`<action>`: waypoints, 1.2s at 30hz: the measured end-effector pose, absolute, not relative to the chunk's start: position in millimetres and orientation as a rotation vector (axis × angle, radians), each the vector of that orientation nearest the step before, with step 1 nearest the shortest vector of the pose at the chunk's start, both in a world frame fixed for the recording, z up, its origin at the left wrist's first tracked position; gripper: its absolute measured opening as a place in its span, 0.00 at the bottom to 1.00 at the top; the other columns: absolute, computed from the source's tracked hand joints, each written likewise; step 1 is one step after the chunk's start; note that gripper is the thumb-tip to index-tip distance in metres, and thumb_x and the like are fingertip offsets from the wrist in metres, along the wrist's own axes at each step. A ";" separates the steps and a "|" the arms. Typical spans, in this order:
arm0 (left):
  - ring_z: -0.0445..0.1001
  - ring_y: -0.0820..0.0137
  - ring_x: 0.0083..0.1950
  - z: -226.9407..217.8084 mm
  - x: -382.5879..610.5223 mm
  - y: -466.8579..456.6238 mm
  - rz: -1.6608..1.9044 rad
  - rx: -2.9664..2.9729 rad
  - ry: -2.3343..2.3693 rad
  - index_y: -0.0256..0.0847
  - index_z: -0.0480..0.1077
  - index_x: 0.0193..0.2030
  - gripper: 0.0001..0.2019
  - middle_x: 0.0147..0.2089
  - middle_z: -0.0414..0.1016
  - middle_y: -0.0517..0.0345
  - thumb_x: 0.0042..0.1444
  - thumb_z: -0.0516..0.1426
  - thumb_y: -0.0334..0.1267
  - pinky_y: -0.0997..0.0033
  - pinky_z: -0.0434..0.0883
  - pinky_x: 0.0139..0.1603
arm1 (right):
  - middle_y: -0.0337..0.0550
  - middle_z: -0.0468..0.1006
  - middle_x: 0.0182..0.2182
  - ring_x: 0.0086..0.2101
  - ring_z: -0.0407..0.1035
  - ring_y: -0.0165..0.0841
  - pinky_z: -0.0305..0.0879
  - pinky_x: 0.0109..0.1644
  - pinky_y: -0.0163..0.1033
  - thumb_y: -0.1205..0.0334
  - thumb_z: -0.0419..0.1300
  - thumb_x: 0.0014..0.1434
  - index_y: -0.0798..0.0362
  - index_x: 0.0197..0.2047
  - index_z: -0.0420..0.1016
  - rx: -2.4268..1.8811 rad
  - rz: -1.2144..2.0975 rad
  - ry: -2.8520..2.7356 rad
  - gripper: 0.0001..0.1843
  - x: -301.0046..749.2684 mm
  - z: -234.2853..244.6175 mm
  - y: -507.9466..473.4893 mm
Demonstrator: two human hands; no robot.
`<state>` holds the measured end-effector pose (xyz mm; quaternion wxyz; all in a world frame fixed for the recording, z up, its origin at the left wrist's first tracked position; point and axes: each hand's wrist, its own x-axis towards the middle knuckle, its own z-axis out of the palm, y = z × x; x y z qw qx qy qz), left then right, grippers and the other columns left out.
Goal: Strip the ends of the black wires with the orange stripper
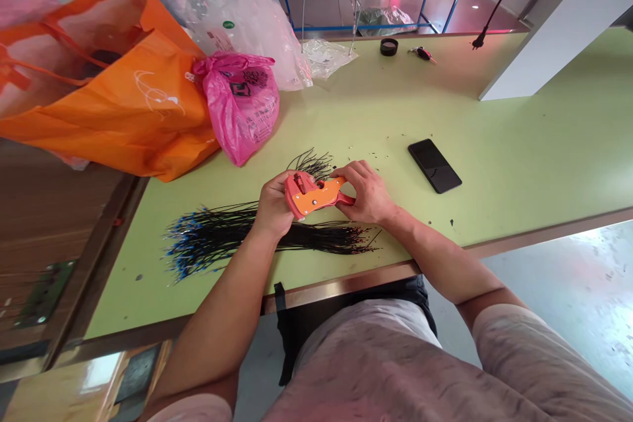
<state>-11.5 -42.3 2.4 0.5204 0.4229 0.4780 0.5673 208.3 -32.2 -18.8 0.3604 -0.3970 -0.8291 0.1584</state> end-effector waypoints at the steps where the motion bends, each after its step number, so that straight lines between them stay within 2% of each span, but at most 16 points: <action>1: 0.75 0.71 0.30 2.5 -11.3 -42.2 1.349 1.007 1.134 0.41 0.80 0.29 0.20 0.31 0.82 0.59 0.31 0.79 0.46 0.70 0.75 0.34 | 0.52 0.81 0.49 0.48 0.70 0.46 0.72 0.57 0.54 0.56 0.68 0.63 0.51 0.59 0.77 -1.034 0.419 -2.131 0.22 208.3 -19.0 -32.2; 4: 0.76 0.70 0.31 1.5 -11.1 -42.1 1.319 1.027 1.089 0.40 0.79 0.29 0.23 0.31 0.82 0.59 0.31 0.80 0.48 0.69 0.76 0.36 | 0.52 0.82 0.50 0.48 0.71 0.45 0.72 0.57 0.53 0.59 0.68 0.63 0.50 0.58 0.77 -1.059 0.457 -2.102 0.21 208.7 -19.1 -31.9; 8: 0.81 0.64 0.37 0.1 -12.2 -43.3 1.270 1.065 1.072 0.41 0.78 0.30 0.28 0.32 0.82 0.57 0.30 0.82 0.54 0.61 0.81 0.43 | 0.51 0.82 0.49 0.48 0.71 0.45 0.72 0.58 0.53 0.58 0.68 0.62 0.50 0.58 0.76 -1.040 0.469 -2.096 0.21 208.1 -18.3 -32.8; 11: 0.82 0.62 0.37 0.8 -13.7 -44.5 1.211 1.086 1.064 0.41 0.79 0.30 0.28 0.33 0.82 0.56 0.30 0.82 0.56 0.58 0.83 0.42 | 0.51 0.81 0.49 0.49 0.70 0.46 0.72 0.58 0.54 0.58 0.68 0.62 0.50 0.59 0.77 -1.029 0.455 -2.110 0.22 206.9 -17.8 -34.1; 17: 0.81 0.64 0.36 5.0 -19.4 -43.3 1.200 1.125 1.053 0.41 0.79 0.26 0.25 0.35 0.85 0.53 0.32 0.82 0.54 0.62 0.82 0.40 | 0.53 0.79 0.49 0.48 0.69 0.47 0.72 0.57 0.55 0.53 0.66 0.64 0.51 0.59 0.77 -1.024 0.376 -2.134 0.22 206.4 -16.7 -35.1; 27: 0.82 0.64 0.39 -1.9 -34.8 -40.9 1.107 1.191 0.932 0.41 0.81 0.32 0.24 0.40 0.85 0.50 0.37 0.83 0.52 0.62 0.82 0.44 | 0.54 0.80 0.49 0.48 0.69 0.46 0.72 0.57 0.54 0.51 0.65 0.67 0.52 0.59 0.77 -1.006 0.363 -2.143 0.21 204.8 -16.1 -36.2; 36: 0.82 0.63 0.38 6.0 -30.0 -43.5 1.105 1.177 0.999 0.40 0.82 0.33 0.24 0.37 0.85 0.52 0.34 0.83 0.49 0.64 0.81 0.42 | 0.53 0.80 0.47 0.47 0.70 0.46 0.72 0.55 0.53 0.49 0.65 0.68 0.52 0.58 0.78 -0.984 0.277 -2.131 0.21 205.8 -17.0 -35.9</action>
